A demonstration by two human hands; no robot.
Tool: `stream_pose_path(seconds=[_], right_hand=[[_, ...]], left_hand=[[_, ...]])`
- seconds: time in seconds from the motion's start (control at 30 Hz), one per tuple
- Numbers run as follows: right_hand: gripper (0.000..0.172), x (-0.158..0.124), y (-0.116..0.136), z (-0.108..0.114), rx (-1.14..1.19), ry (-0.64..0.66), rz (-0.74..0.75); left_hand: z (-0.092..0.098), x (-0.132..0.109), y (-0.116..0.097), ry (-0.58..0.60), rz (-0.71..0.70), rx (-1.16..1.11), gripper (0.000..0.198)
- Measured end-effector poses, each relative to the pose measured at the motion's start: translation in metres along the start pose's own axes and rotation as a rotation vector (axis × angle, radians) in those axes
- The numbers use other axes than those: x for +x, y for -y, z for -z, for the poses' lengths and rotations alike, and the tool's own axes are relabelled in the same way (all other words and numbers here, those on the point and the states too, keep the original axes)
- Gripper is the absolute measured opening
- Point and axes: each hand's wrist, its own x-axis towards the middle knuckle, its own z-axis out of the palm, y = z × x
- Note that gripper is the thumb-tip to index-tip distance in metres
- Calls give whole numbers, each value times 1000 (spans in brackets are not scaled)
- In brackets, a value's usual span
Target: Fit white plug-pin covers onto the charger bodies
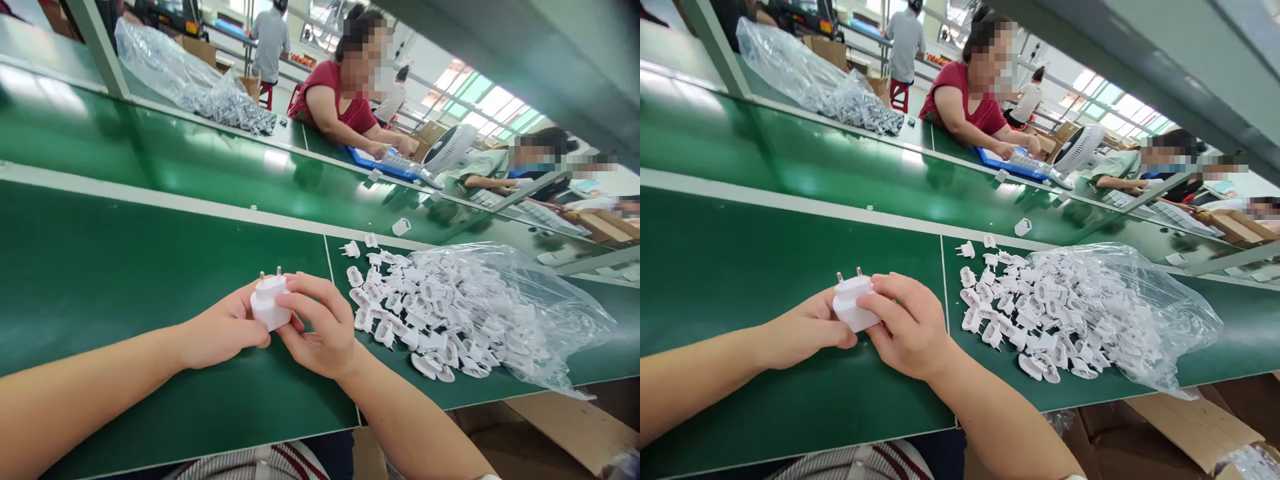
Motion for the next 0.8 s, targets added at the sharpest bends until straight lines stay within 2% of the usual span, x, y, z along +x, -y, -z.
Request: stream_pose_path(seconds=[0.13, 0.2, 0.27, 0.33, 0.4, 0.47, 0.53, 0.63, 0.7, 0.8], right_hand=[[39, 1, 1, 2, 58, 62, -142], [36, 2, 1, 2, 49, 78, -153], [33, 2, -1, 2, 9, 100, -126], [29, 2, -5, 2, -58, 159, -105], [29, 1, -10, 2, -118, 231, -127], [35, 0, -13, 2, -151, 272, -190], [48, 1, -14, 5, -167, 282, -253], [58, 2, -11, 7, -184, 302, -254], [54, 1, -9, 8, -187, 328, -216], [48, -1, -9, 6, -194, 370, -172]], left_hand=[[6, -1, -3, 10, 99, 74, 22], [11, 0, -2, -34, 138, 129, 30], [16, 2, -1, -129, 153, 229, 39], [18, 4, -2, -220, 126, 357, 44], [19, 9, -5, -260, 93, 479, 46], [23, 17, -13, -275, 82, 580, 50], [32, 31, -26, -341, 49, 679, 58], [62, 58, -54, -590, -39, 948, 63], [87, 76, -76, -823, -47, 1167, 58], [121, 97, -108, -1025, -6, 1307, 47]])
